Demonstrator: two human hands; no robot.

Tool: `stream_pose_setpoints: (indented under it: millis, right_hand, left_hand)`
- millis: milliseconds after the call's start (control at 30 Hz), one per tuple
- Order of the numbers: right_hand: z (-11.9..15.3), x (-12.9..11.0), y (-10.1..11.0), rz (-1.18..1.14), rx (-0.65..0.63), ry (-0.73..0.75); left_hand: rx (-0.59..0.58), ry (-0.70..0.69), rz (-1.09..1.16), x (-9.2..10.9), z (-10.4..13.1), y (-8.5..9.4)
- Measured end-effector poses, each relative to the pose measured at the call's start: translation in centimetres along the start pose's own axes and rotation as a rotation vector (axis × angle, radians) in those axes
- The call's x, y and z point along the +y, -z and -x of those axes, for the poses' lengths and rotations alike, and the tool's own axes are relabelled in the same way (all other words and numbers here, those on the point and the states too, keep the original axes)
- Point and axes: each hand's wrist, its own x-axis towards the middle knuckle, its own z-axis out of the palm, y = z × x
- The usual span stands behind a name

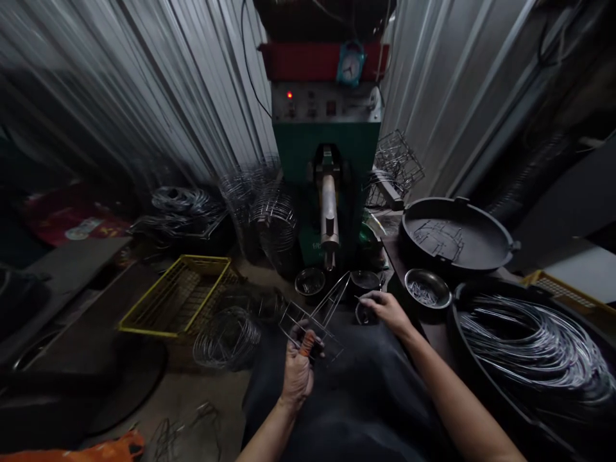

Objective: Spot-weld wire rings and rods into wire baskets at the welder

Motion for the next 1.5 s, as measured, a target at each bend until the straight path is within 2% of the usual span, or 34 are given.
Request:
stream_pose_setpoints:
  millis: [67,167,267,500,667,900,1200,1500]
  right_hand:
    - [0.4,-1.5,-2.1,-0.057,-0.012,-0.001]
    - [0.6,-2.6,-3.7,-0.152,-0.048,-0.028]
    - [0.8,-2.8,-4.7,-0.255,-0.073,-0.052]
    - [1.2,-2.2,-6.8,-0.368,0.026,-0.008]
    - [0.8,-2.0,-7.2,-0.405,0.020,-0.019]
    - [-0.5,-1.1,-7.4,-0.489,0.072,-0.038]
    - [-3.1,-0.6,-7.2,-0.558,0.109,-0.015]
    - [-4.5,-1.2,-7.2,-0.593,0.108,-0.016]
  left_hand:
    - [-0.014,-0.005,0.010,0.0,0.5,0.2]
    - [-0.040,-0.010,0.027,0.1,1.3,0.8]
    - [-0.037,0.001,0.032,0.4,1.7,1.4]
    - [-0.032,0.039,0.003,1.7,1.8,1.9]
    - [-0.023,0.094,0.003,2.2,1.1,2.0]
    - [-0.008,0.118,-0.030,1.5,-0.5,2.2]
    - [-0.013,0.112,-0.036,1.1,-3.1,1.2]
    - [0.003,0.102,-0.057,2.2,-4.2,0.0]
